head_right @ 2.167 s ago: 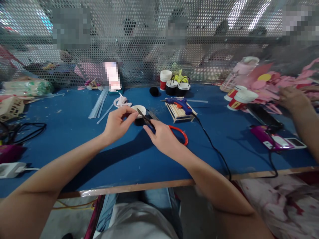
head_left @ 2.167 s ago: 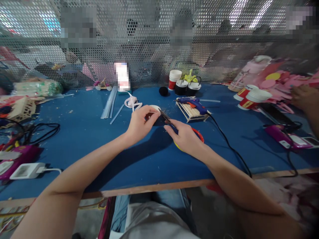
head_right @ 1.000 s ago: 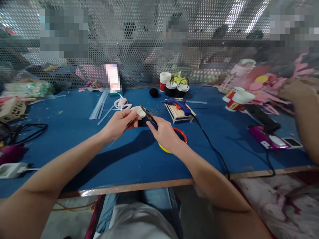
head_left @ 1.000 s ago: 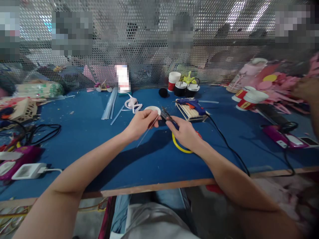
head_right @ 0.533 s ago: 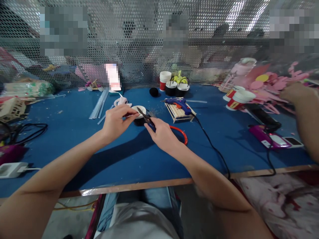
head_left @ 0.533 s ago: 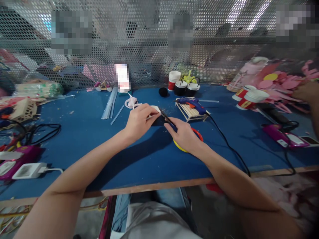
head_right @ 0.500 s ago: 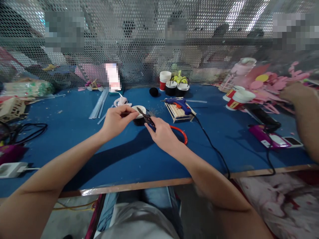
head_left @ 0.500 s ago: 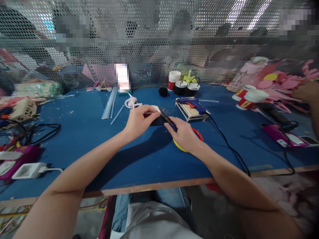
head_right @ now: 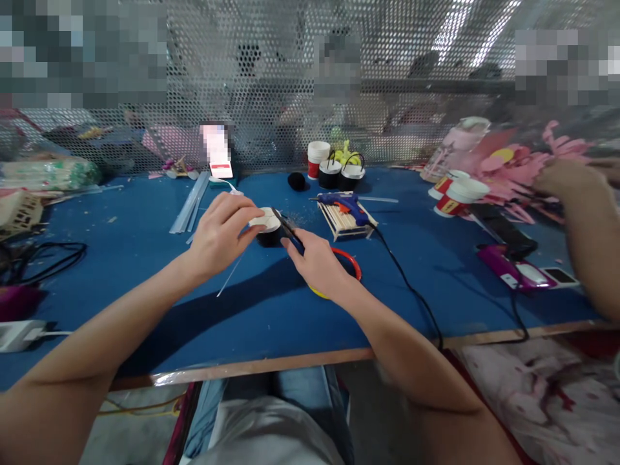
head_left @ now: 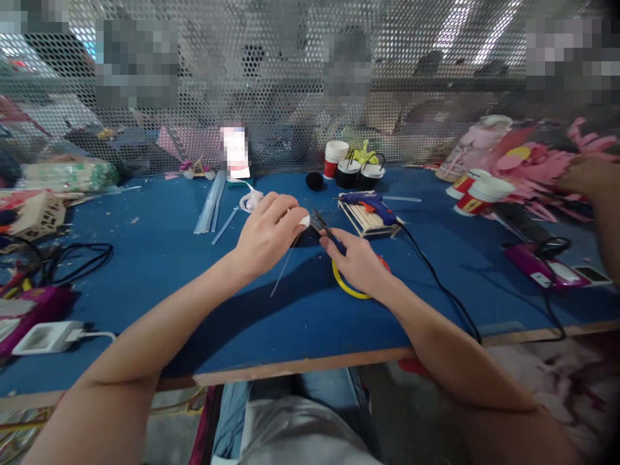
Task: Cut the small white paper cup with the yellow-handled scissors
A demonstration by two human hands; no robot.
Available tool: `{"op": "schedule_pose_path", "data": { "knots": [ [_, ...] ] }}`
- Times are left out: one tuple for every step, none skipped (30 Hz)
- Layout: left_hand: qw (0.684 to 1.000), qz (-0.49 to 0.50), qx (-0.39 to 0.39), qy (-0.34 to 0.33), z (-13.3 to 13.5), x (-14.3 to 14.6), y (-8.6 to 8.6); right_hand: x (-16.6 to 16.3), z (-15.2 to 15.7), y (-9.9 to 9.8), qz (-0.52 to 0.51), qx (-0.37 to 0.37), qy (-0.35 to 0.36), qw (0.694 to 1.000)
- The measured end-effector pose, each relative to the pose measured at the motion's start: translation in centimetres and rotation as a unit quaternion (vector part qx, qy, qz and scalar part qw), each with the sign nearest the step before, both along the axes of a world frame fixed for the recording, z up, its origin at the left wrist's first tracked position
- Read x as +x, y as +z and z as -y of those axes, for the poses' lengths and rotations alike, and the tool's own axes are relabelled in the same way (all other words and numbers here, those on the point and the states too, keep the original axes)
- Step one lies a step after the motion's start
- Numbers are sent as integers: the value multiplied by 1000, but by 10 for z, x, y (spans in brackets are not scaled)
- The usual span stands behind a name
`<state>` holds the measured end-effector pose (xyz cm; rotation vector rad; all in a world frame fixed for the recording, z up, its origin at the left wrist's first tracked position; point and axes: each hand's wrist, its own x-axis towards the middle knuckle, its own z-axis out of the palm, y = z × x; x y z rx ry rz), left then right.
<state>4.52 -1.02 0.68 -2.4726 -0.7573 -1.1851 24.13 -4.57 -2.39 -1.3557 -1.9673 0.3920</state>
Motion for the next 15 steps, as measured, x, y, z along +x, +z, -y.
{"op": "schedule_pose_path", "data": {
  "knots": [
    [1000, -8, 20, -13, -2, 1, -1, -1, 1, 0, -3, 8, 9, 1000],
    [1000, -6, 18, -24, -3, 1, -3, -2, 2, -1, -4, 17, 18, 1000],
    [999, 10, -5, -36, -4, 2, -4, -4, 3, -2, -3, 27, 24, 999],
    [997, 42, -49, -45, -5, 3, -5, -4, 4, -3, 3, 39, 25, 999],
    [987, 91, -119, -54, -5, 5, -7, -5, 4, -5, 13, 50, 22, 998],
    [963, 150, -216, -67, -4, 6, -8, -5, 3, -7, 27, 66, 14, 997],
    [915, 210, -332, -87, -3, 8, -8, -4, 3, -9, 42, 85, 5, 995],
    [842, 264, -456, -115, -2, 10, -8, -3, 2, -11, 58, 107, -4, 993],
    [751, 306, -566, -148, -1, 13, -8, -3, 1, -12, 73, 127, -13, 989],
    [659, 334, -649, -182, 0, 15, -8, -2, 0, -14, 84, 145, -21, 986],
    [585, 352, -700, -210, 1, 16, -8, -1, -1, -14, 90, 156, -27, 983],
    [543, 362, -723, -225, 1, 17, -7, 0, -1, -14, 89, 158, -31, 983],
    [538, 364, -727, -224, 2, 17, -6, 0, -2, -13, 82, 147, -32, 985],
    [568, 347, -716, -209, 3, 15, -5, 1, -3, -11, 69, 127, -29, 989],
    [627, 311, -691, -180, 3, 13, -3, 1, -3, -9, 54, 102, -23, 993]
  ]
}}
